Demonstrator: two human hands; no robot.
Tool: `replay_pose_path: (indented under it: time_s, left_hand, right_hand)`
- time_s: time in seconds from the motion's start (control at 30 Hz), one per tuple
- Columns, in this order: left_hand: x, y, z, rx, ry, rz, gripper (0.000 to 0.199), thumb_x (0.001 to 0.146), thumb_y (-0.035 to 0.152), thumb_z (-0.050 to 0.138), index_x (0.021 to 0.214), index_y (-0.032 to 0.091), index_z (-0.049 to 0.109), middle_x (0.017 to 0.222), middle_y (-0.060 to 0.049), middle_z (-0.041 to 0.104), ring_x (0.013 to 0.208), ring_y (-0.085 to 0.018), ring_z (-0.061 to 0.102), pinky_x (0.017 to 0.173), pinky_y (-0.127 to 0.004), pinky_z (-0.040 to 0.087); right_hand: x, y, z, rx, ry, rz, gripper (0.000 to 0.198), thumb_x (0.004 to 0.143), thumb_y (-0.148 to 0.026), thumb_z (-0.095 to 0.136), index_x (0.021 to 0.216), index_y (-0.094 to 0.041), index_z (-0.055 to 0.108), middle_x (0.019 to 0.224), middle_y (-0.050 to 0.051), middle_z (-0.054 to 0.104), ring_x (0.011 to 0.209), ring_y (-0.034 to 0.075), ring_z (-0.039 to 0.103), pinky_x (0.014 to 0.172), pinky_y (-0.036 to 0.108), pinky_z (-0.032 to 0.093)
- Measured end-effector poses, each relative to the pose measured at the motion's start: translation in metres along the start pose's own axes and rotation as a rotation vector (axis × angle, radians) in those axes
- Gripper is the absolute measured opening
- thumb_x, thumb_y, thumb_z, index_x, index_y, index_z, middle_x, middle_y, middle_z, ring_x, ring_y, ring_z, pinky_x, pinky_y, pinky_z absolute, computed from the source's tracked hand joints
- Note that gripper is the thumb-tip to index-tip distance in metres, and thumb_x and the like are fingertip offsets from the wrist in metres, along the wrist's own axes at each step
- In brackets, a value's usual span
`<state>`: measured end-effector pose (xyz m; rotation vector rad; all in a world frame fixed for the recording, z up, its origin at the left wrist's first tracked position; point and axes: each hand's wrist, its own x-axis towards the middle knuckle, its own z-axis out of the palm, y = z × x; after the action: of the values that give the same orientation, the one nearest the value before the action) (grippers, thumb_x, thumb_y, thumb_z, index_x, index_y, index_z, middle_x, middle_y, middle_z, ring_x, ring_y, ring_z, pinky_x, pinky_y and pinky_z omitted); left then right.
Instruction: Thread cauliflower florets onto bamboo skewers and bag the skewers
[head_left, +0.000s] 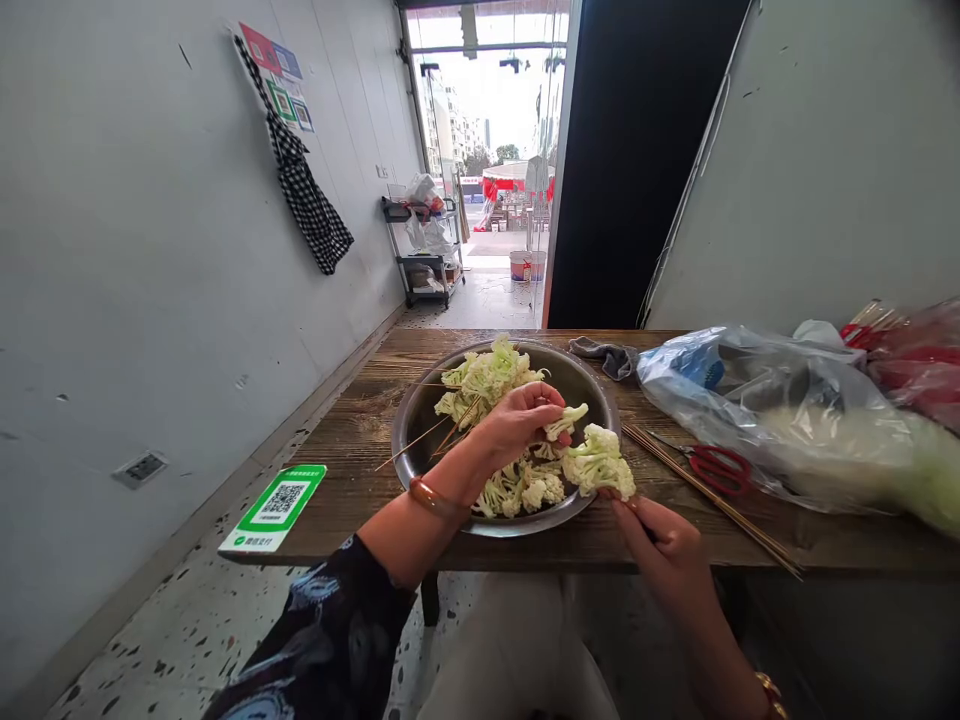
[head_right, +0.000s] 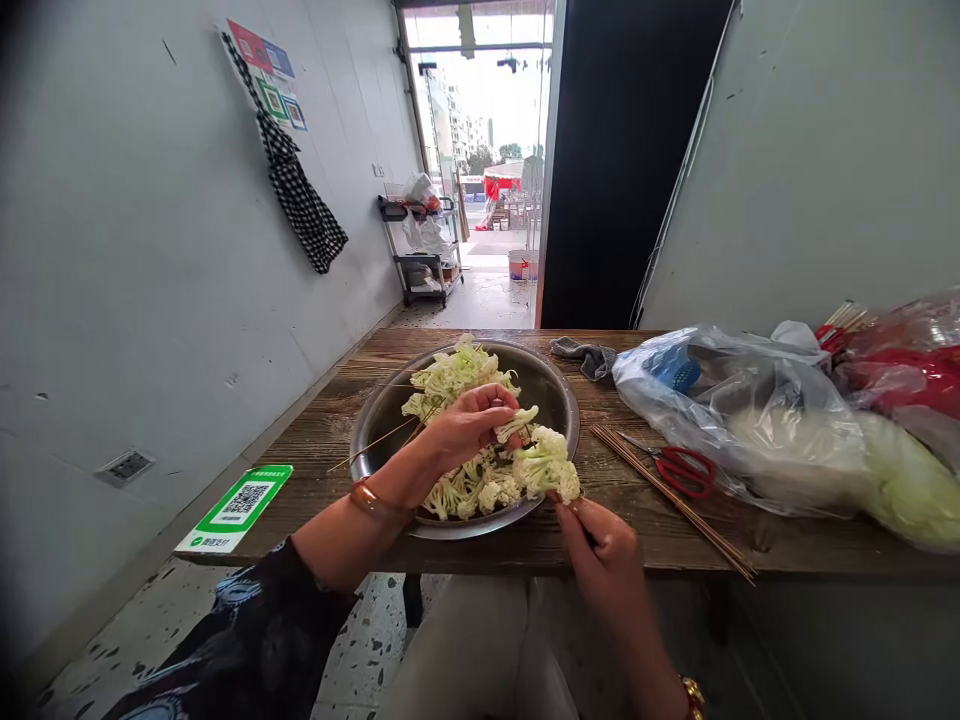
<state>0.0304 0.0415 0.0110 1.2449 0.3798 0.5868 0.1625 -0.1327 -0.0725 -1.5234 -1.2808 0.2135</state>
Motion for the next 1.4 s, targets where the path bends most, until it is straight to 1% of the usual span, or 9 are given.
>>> replay_pose_path:
  time_s: [0.17,0.67,0.73,0.9,1.0,1.07,1.27,1.33,1.4]
  left_hand:
    - [0.001,-0.005,-0.002,-0.027,0.023,-0.005,0.031,0.065,0.032,0.079,0.075,0.014,0.055,0.063,-0.001,0.062,0.051,-0.012,0.06,0.05,-0.023,0.042]
    - [0.006,-0.008,0.004,-0.02,0.025,-0.036,0.029,0.061,0.029,0.079,0.069,0.013,0.055,0.059,0.001,0.06,0.049,-0.01,0.057,0.048,-0.022,0.041]
    - [0.006,-0.008,0.004,-0.001,0.033,-0.038,0.028,0.061,0.028,0.078,0.069,0.013,0.055,0.059,0.001,0.059,0.048,-0.009,0.056,0.047,-0.021,0.038]
    - [0.005,-0.006,0.002,0.132,0.076,-0.046,0.023,0.065,0.028,0.073,0.072,0.013,0.058,0.061,0.001,0.057,0.048,-0.006,0.053,0.044,-0.019,0.024]
    - [0.005,-0.003,0.001,0.198,0.073,-0.023,0.022,0.065,0.029,0.072,0.071,0.012,0.059,0.058,0.003,0.051,0.047,-0.004,0.043,0.045,-0.02,0.02]
    - [0.004,0.0,0.001,0.237,0.057,-0.002,0.021,0.065,0.029,0.072,0.07,0.012,0.06,0.056,0.004,0.048,0.048,-0.004,0.038,0.047,-0.02,0.022]
    - [0.003,0.002,0.001,0.267,0.018,0.076,0.021,0.065,0.03,0.072,0.071,0.012,0.062,0.062,0.001,0.052,0.058,-0.007,0.042,0.053,-0.021,0.029]
    - [0.004,0.0,0.001,0.246,0.026,0.072,0.022,0.064,0.03,0.072,0.07,0.012,0.062,0.063,0.001,0.052,0.059,-0.007,0.043,0.055,-0.021,0.03]
    - [0.005,-0.003,0.001,0.223,0.016,0.044,0.022,0.064,0.03,0.074,0.069,0.012,0.062,0.062,0.001,0.052,0.058,-0.007,0.042,0.055,-0.022,0.03]
  right_hand:
    - [0.001,-0.003,-0.001,0.0,-0.008,-0.029,0.041,0.09,-0.034,0.051,0.054,-0.021,0.036,0.053,-0.005,0.035,0.049,0.009,0.036,0.048,0.021,0.029]
    - [-0.001,-0.003,0.001,0.046,-0.014,0.089,0.04,0.09,-0.039,0.053,0.056,-0.02,0.043,0.056,-0.004,0.038,0.054,0.01,0.036,0.05,0.022,0.029]
    - [-0.001,-0.003,0.002,0.061,-0.013,0.118,0.039,0.089,-0.04,0.053,0.057,-0.02,0.044,0.056,-0.004,0.038,0.054,0.01,0.037,0.051,0.023,0.029]
    - [-0.001,-0.005,0.005,0.111,0.004,0.209,0.045,0.087,-0.043,0.057,0.053,-0.02,0.039,0.053,-0.005,0.035,0.052,0.01,0.034,0.05,0.023,0.027]
    - [-0.001,-0.008,0.005,0.19,-0.032,0.274,0.044,0.086,-0.046,0.058,0.054,-0.019,0.046,0.053,-0.005,0.035,0.051,0.009,0.034,0.048,0.023,0.026]
    - [-0.001,-0.009,0.004,0.249,-0.065,0.31,0.041,0.086,-0.047,0.059,0.058,-0.018,0.052,0.053,-0.005,0.037,0.051,0.009,0.034,0.047,0.023,0.026]
    - [0.002,-0.01,-0.001,0.386,-0.116,0.368,0.038,0.085,-0.052,0.059,0.071,-0.016,0.064,0.053,-0.004,0.039,0.05,0.01,0.036,0.047,0.023,0.028]
    - [0.002,-0.011,0.0,0.418,-0.119,0.378,0.038,0.085,-0.052,0.059,0.077,-0.016,0.067,0.054,-0.004,0.04,0.05,0.01,0.037,0.047,0.023,0.029]
    - [0.002,-0.012,0.003,0.435,-0.097,0.384,0.039,0.084,-0.053,0.06,0.077,-0.016,0.068,0.054,-0.004,0.04,0.05,0.01,0.036,0.046,0.023,0.028]
